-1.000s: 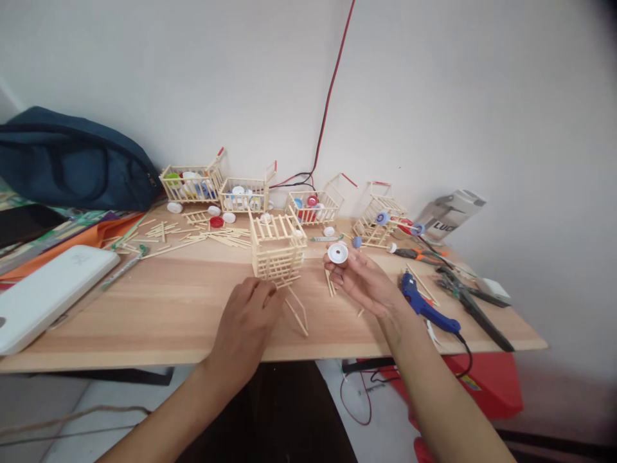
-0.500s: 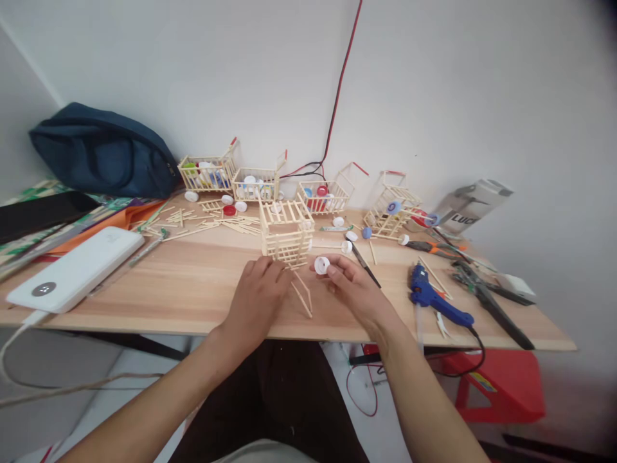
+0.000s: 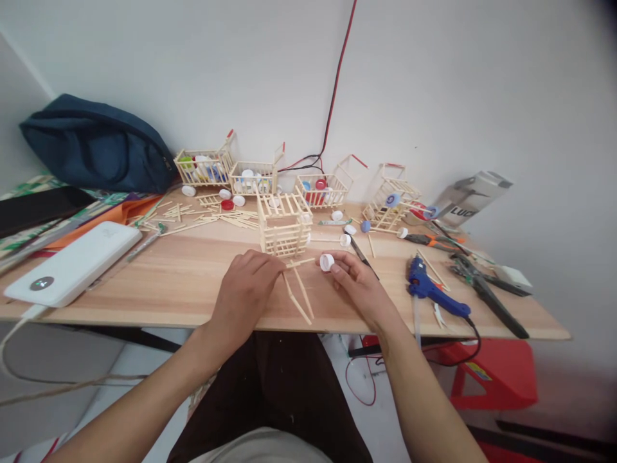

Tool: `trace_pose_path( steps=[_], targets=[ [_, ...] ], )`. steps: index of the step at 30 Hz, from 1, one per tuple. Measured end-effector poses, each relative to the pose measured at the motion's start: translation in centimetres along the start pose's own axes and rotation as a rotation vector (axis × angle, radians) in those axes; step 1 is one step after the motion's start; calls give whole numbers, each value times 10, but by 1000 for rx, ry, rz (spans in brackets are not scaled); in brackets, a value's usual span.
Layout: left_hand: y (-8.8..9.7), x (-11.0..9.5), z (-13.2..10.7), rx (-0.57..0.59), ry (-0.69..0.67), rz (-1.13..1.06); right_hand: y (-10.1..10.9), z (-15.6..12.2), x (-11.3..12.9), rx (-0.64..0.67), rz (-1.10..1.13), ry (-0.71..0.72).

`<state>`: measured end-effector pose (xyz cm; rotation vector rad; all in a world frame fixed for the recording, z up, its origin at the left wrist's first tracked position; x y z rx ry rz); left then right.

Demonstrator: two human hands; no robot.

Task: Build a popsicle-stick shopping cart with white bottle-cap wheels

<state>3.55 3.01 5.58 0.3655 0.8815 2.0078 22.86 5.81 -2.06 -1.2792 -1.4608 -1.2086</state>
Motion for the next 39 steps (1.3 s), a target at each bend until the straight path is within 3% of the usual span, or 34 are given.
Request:
trace_pose_path(
  steps=[5,20,32,39],
  targets=[
    [10,-10,4,-17,5,-26,-4,-3,1,33,9,9],
    [3,-23,6,59,-77,-36,-8,-1,-9,121,63,9],
    [2,-29,6,102,-105,-4,-12,-5,-4,102,52,-7],
    [-2,-20,3,51,-38,-77,-16,-7,5,50,-19,43]
  ],
)
Point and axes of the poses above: each hand's wrist, its own z-axis towards the middle knuckle, its own y-axis out of the back of the hand, x = y × z, the point moved 10 cm from there along z, towards the middle knuckle, and after that the axes turned 13 degrees about -y, right-handed, at the moved point
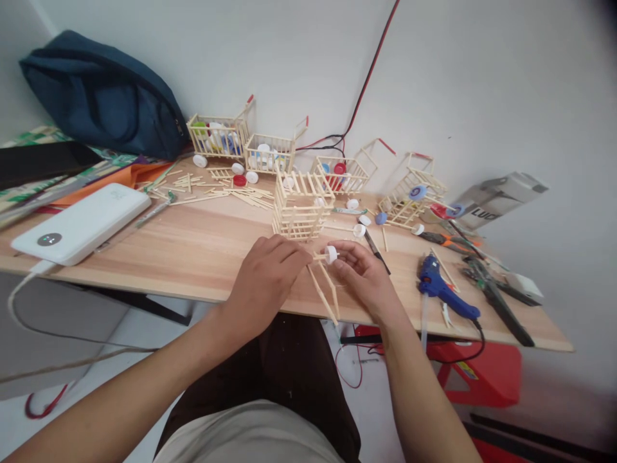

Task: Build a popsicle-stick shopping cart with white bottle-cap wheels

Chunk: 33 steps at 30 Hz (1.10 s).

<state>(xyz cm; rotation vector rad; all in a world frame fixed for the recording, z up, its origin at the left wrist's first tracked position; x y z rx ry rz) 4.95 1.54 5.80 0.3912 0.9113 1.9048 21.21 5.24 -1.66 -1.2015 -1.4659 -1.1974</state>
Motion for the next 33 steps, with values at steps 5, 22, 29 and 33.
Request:
trace_pose_path(
  steps=[5,22,29,33],
  targets=[
    [6,12,-6,-47,59,-3,26,5,11,-141,-39,63],
    [0,25,-19,-62,88,-22,52,166,129,-519,-1186,81],
    [-2,26,-18,-59,84,-16,56,188,126,-501,-1256,-34],
    [-5,27,-18,-49,84,-9,58,206,127,-556,-1247,-135]
  ],
)
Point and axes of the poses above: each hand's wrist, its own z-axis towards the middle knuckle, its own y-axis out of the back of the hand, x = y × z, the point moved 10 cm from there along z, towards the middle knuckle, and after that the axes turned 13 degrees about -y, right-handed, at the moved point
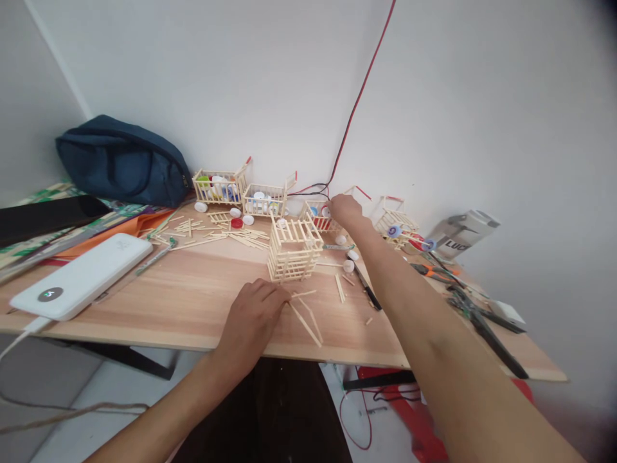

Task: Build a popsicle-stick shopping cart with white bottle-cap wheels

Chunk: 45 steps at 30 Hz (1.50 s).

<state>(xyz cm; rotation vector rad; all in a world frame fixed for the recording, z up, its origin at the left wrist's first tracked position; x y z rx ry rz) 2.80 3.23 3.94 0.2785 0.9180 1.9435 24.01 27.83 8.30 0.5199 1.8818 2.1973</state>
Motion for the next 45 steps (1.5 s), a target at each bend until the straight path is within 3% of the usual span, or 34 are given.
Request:
trace_pose_path(
  steps=[9,13,17,19,22,27,30,37,45],
  targets=[
    [0,4,0,-12,1,-8,3,7,7,-16,3,-13],
    [0,6,0,-32,-11,-2,27,-17,5,-50,-10,64],
    [-2,11,-2,-38,0,-17,50,-56,-13,-61,-42,201],
    [-3,13,-3,-31,4,-24,40,-72,-34,47,-105,227],
    [-5,13,-4,-35,3,-33,10,-91,-63,227,-203,274],
    [-4,12,-2,-42,-6,-27,-31,-100,-91,346,-192,229],
    [-3,11,0,-43,-14,-12,-38,-101,-93,342,-168,235],
    [-3,13,-2,-60,-6,8,-21,-79,-114,160,-171,71],
    [-3,12,-1,-45,-4,-1,-45,-68,-109,180,-168,13]
  ],
)
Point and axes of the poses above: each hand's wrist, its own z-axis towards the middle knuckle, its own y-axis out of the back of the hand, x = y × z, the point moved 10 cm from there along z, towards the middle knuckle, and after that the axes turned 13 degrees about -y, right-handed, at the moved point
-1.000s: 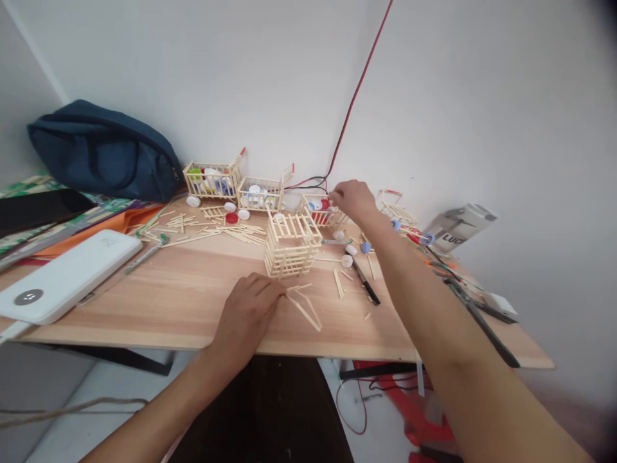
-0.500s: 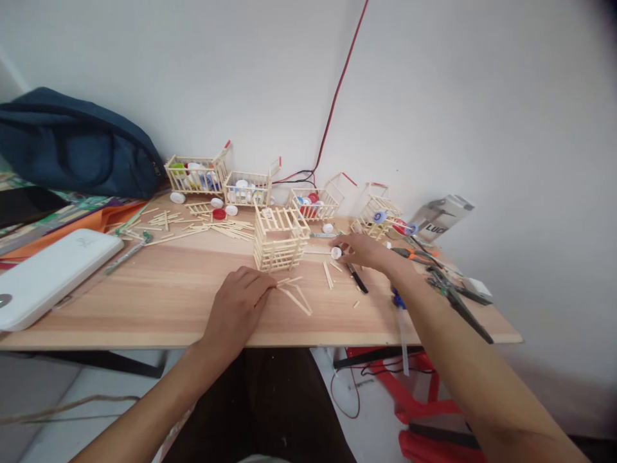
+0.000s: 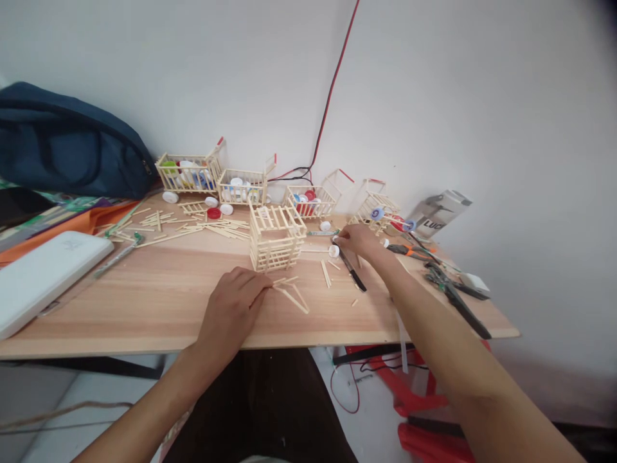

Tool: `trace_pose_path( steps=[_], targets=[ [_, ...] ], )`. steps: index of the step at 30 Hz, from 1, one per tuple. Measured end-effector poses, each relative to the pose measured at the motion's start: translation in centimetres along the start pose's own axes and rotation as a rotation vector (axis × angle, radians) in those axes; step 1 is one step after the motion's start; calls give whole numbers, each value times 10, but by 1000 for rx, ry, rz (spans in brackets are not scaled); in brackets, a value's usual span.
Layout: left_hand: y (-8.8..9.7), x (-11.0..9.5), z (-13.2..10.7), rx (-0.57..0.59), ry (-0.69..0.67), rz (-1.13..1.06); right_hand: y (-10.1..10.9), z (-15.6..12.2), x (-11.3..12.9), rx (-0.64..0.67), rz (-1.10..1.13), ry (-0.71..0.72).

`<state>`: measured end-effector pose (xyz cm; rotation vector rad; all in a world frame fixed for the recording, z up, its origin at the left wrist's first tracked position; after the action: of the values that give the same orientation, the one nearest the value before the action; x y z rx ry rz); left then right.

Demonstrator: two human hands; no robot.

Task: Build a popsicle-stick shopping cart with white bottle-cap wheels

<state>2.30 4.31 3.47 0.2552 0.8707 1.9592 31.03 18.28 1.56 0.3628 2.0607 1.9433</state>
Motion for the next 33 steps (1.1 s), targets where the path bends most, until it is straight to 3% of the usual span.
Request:
trace_pose_path(
  steps=[7,13,15,20,22,25,33],
  targets=[
    [4,-1,2,-11,13,-9,16,-17,-6,-122,82,65],
    [9,4,1,-58,73,-62,56,-90,-8,-308,418,326],
    [11,4,2,-64,99,-96,56,-108,-11,-237,619,346],
    [18,0,5,-86,197,-227,10,-132,-6,325,1329,287],
    [23,-4,8,-105,222,-270,-5,-139,-3,463,1554,248],
    [30,-11,12,-133,236,-299,-15,-147,1,532,1682,226],
    [33,-25,20,-131,232,-281,-19,-154,13,610,1736,218]
  ],
)
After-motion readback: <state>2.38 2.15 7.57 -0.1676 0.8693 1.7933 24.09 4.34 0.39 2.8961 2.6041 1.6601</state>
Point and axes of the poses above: each hand's wrist, its own z-axis towards the middle knuckle, its own y-axis out of the back of the hand, x = y × z, the point moved 10 cm from there along z, towards the middle knuckle, and after that the axes turned 13 degrees about -y, right-handed, at the moved point
